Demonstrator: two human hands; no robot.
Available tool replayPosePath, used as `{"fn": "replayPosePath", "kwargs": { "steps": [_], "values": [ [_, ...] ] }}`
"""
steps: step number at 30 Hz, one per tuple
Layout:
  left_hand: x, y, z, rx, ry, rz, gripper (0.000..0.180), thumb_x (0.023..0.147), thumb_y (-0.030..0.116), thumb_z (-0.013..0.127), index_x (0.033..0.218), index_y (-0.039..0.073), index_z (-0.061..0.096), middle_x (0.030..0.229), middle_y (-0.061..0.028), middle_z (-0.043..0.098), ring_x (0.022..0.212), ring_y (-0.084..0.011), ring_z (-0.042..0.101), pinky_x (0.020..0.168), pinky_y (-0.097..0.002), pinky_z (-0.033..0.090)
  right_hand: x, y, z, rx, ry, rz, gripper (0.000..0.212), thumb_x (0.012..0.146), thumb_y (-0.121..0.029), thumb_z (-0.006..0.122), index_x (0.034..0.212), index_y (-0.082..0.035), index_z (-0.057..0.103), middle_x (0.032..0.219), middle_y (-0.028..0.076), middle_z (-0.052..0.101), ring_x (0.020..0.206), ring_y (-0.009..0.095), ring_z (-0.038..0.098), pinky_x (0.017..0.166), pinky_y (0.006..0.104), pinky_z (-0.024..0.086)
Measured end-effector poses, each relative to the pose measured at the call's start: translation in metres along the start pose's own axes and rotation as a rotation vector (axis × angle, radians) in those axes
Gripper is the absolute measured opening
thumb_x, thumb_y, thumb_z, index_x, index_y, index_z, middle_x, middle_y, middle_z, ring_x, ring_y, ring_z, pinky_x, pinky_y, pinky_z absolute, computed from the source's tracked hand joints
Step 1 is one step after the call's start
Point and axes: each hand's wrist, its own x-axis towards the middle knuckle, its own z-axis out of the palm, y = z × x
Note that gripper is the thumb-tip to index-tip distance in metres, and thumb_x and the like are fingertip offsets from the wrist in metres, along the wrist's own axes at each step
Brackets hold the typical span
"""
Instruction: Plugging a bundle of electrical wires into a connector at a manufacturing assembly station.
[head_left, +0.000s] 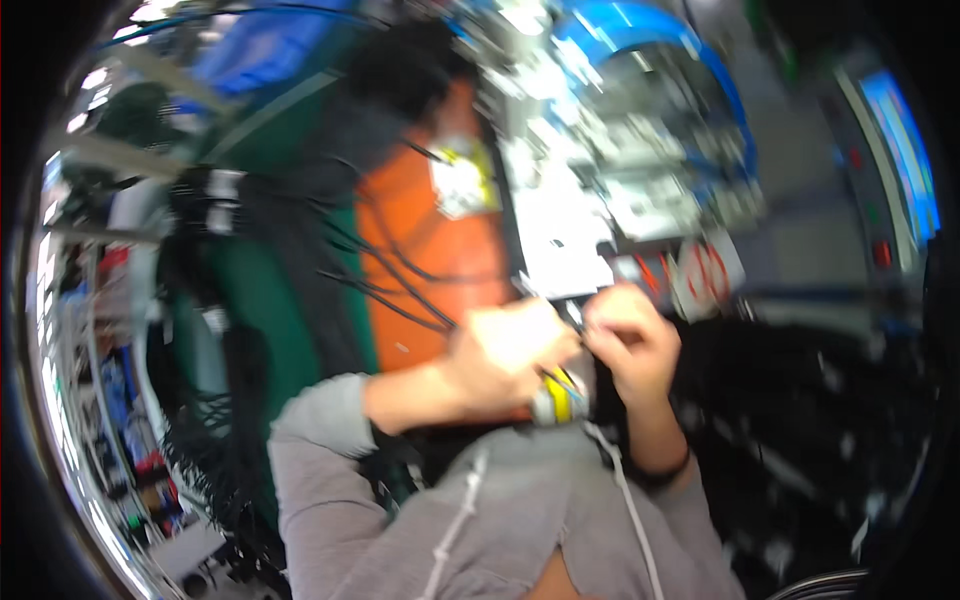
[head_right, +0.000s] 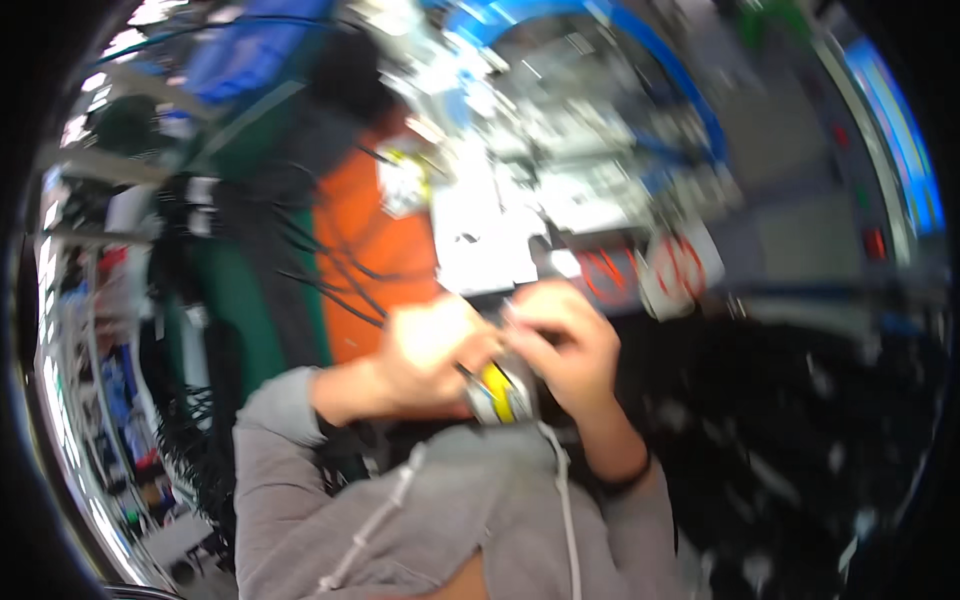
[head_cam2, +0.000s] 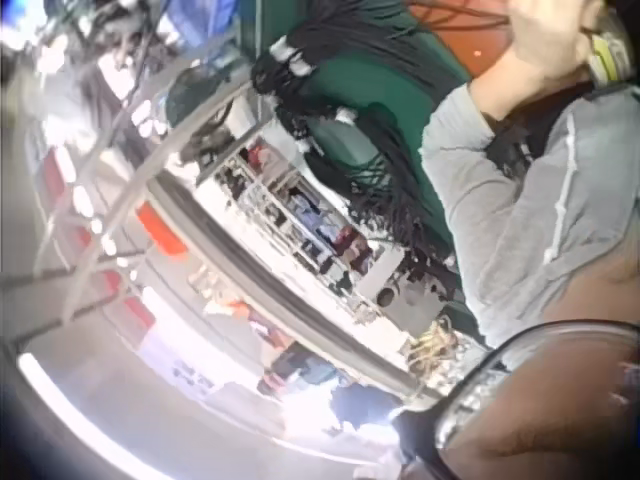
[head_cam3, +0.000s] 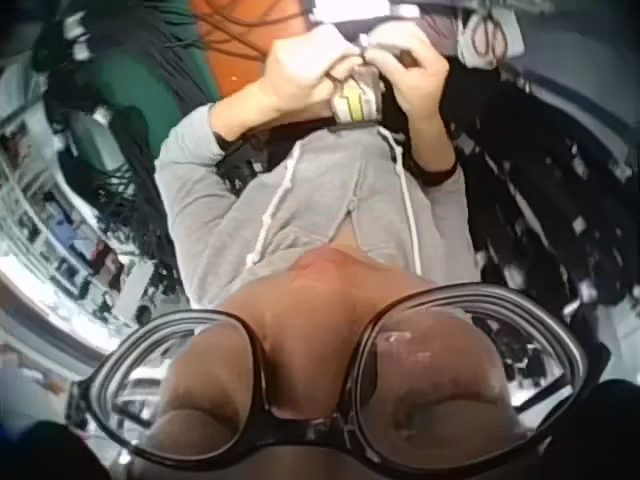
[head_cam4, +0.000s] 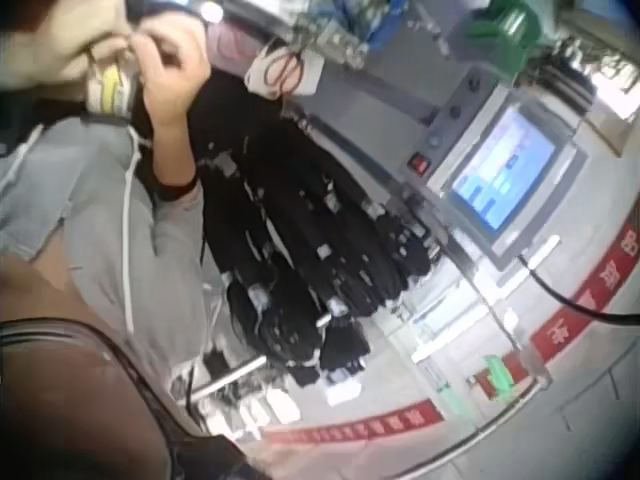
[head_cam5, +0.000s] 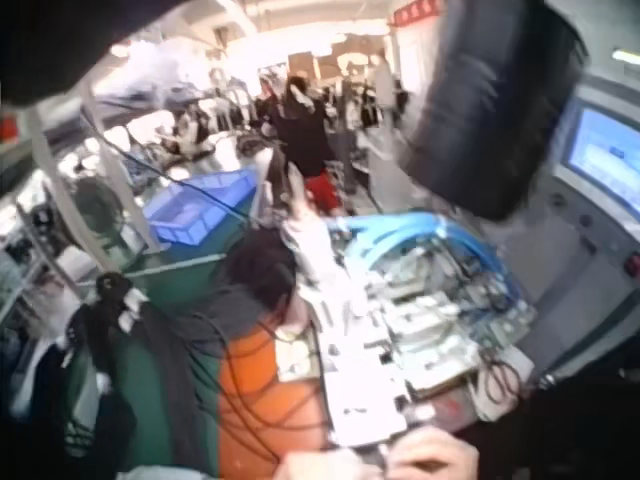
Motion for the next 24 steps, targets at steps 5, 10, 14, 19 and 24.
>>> {"fn": "replayPosePath", "kwargs": {
  "steps": [5, 10, 14, 19, 24],
  "values": [
    [0.008, -0.004, -0.004, -0.049, 0.014, -0.067, 0.012, 0.073, 0.004, 0.069, 0.081, 0.007, 0.061, 0.068, -0.006, 0.052, 0.055, -0.0213, 0.056, 0.047, -0.032, 0.045, 0.006, 0.005, 0.004, 0.106, 0.014, 0.051, 0.021, 0.067, 0.007, 0.074, 0.085, 0.002, 0.064, 0.086, 0.011, 0.061, 0.083, 0.019, 0.057, 0.075, 0.0295, 0.046],
    [0.001, 0.001, -0.001, -0.039, -0.031, -0.093, 0.013, 0.073, 0.007, 0.07, 0.081, 0.007, 0.06, 0.073, -0.0053, 0.051, 0.056, -0.0189, 0.056, 0.047, -0.03, 0.045, -0.002, -0.002, 0.002, -0.113, 0.039, -0.088, 0.018, 0.069, 0.002, 0.077, 0.081, -0.001, 0.064, 0.082, 0.007, 0.062, 0.078, 0.016, 0.058, 0.072, 0.0283, 0.046],
    [-0.003, 0.007, -0.002, 0.128, -0.058, -0.053, 0.012, 0.073, 0.008, 0.067, 0.081, 0.007, 0.059, 0.076, -0.0031, 0.049, 0.056, -0.015, 0.053, 0.045, -0.0276, 0.042, -0.001, -0.021, -0.004, -0.662, -0.044, -0.316, 0.018, 0.07, 0.002, 0.077, 0.081, -0.001, 0.063, 0.08, 0.005, 0.061, 0.075, 0.016, 0.055, 0.069, 0.0282, 0.044],
    [-0.003, 0.004, 0.0, 0.297, -0.072, 0.065, 0.011, 0.072, 0.009, 0.064, 0.082, 0.008, 0.061, 0.073, 0.0003, 0.045, 0.056, -0.0103, 0.048, 0.043, -0.0243, 0.037, 0.003, -0.023, -0.022, -0.407, -0.236, 0.168, 0.013, 0.075, -0.001, 0.074, 0.079, 0.0, 0.061, 0.079, 0.005, 0.06, 0.074, 0.013, 0.054, 0.067, 0.0256, 0.043],
    [-0.004, 0.005, 0.001, 0.346, -0.05, 0.125, 0.017, 0.069, 0.009, 0.065, 0.086, 0.007, 0.065, 0.069, 0.0016, 0.043, 0.056, -0.0087, 0.047, 0.043, -0.0225, 0.034, 0.001, -0.009, -0.034, 0.073, -0.211, 0.527, 0.01, 0.08, -0.003, 0.07, 0.081, 0.001, 0.061, 0.082, 0.005, 0.059, 0.076, 0.01, 0.053, 0.068, 0.0238, 0.042]
  ]
}}
